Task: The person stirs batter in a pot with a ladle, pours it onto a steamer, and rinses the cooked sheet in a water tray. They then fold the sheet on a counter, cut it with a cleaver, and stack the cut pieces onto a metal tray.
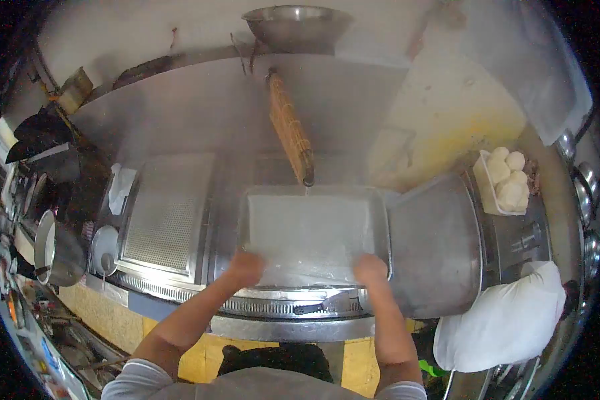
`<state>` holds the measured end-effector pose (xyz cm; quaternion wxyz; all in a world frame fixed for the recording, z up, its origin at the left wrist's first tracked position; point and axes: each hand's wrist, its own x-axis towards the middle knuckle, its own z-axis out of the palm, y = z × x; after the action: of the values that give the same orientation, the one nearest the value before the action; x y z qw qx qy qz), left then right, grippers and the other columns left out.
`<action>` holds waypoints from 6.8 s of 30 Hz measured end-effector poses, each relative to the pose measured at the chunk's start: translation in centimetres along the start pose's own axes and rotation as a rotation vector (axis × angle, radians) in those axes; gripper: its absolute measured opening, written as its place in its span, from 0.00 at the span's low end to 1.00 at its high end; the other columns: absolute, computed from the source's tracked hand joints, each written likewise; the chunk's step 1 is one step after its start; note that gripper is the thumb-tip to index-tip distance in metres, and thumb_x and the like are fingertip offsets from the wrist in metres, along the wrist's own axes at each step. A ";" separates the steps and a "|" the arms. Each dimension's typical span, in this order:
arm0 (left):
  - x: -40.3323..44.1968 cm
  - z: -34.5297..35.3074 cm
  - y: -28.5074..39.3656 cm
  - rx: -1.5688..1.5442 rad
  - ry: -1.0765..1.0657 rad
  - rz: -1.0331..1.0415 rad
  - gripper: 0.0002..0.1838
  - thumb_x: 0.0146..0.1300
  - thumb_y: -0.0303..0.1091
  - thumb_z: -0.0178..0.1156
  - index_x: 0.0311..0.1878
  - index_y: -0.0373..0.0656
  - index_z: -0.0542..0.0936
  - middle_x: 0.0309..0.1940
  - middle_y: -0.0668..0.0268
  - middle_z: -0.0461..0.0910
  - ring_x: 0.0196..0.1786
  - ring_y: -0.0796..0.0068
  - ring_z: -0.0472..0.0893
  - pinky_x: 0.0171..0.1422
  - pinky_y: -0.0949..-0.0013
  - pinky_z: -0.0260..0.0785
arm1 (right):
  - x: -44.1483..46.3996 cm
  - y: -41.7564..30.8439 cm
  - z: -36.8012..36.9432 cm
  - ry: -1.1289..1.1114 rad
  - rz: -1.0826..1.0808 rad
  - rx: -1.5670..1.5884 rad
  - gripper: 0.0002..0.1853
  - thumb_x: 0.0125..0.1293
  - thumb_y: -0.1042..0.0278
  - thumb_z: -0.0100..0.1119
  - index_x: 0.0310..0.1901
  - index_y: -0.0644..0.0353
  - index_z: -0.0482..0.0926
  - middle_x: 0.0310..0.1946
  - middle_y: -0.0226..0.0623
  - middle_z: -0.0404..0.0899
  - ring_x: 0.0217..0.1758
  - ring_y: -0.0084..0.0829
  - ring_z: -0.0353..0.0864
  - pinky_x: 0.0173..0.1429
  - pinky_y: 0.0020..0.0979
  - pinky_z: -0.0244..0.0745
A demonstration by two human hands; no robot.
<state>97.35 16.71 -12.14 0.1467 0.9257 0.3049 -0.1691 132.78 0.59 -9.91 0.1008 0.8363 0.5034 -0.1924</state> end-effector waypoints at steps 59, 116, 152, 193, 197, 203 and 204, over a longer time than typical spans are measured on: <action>-42.4 -30.0 -17.3 -0.709 1.455 0.039 0.10 0.71 0.28 0.67 0.50 0.32 0.87 0.40 0.62 0.89 0.42 0.79 0.83 0.49 0.72 0.76 | -29.2 -25.6 -36.4 0.835 -0.598 1.044 0.13 0.70 0.74 0.61 0.53 0.69 0.83 0.35 0.28 0.84 0.37 0.19 0.80 0.44 0.22 0.75; -27.0 5.8 -50.3 -0.328 1.144 -0.748 0.09 0.58 0.38 0.73 0.35 0.43 0.88 0.45 0.54 0.84 0.50 0.49 0.82 0.57 0.50 0.74 | 4.4 -50.2 11.8 0.836 -0.109 0.340 0.09 0.54 0.64 0.72 0.32 0.60 0.89 0.34 0.47 0.89 0.40 0.44 0.90 0.47 0.41 0.83; -9.7 -2.6 -63.6 -0.624 1.347 -0.545 0.12 0.59 0.33 0.70 0.46 0.44 0.88 0.54 0.60 0.83 0.61 0.56 0.79 0.68 0.50 0.65 | 22.4 -57.3 0.1 0.573 -0.165 0.534 0.12 0.63 0.67 0.63 0.38 0.68 0.88 0.26 0.46 0.85 0.29 0.37 0.86 0.32 0.40 0.78; -26.8 -3.5 -53.9 -0.478 0.385 -0.263 0.28 0.53 0.29 0.65 0.61 0.38 0.79 0.57 0.47 0.81 0.63 0.44 0.79 0.67 0.48 0.73 | -5.3 -77.9 4.8 -0.372 -0.496 0.741 0.19 0.70 0.63 0.62 0.59 0.61 0.82 0.42 0.46 0.88 0.46 0.37 0.87 0.52 0.39 0.81; -33.9 1.7 -46.7 -0.292 0.100 -0.174 0.24 0.49 0.32 0.67 0.52 0.36 0.79 0.43 0.51 0.86 0.51 0.48 0.86 0.59 0.51 0.77 | -6.8 -75.3 4.3 -0.249 -0.596 0.382 0.15 0.67 0.71 0.58 0.53 0.60 0.84 0.46 0.51 0.88 0.51 0.46 0.88 0.55 0.43 0.82; -35.0 3.3 -45.7 -0.094 0.237 -0.063 0.19 0.50 0.32 0.65 0.46 0.36 0.78 0.41 0.51 0.86 0.49 0.53 0.86 0.56 0.56 0.76 | -8.4 -61.8 2.6 -0.251 -0.273 -0.233 0.11 0.63 0.68 0.60 0.42 0.61 0.89 0.46 0.50 0.89 0.53 0.47 0.89 0.59 0.46 0.83; -34.9 3.0 -45.7 -0.073 0.257 -0.058 0.16 0.51 0.32 0.65 0.43 0.37 0.78 0.40 0.50 0.86 0.48 0.54 0.86 0.55 0.58 0.76 | -8.3 -59.2 2.4 -0.238 -0.242 -0.209 0.11 0.62 0.68 0.59 0.41 0.61 0.89 0.46 0.51 0.89 0.53 0.49 0.89 0.58 0.46 0.83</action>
<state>42.25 32.84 -8.54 0.1349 0.9247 0.3535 -0.0419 76.62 21.03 -7.07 0.2218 0.7262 0.6019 -0.2474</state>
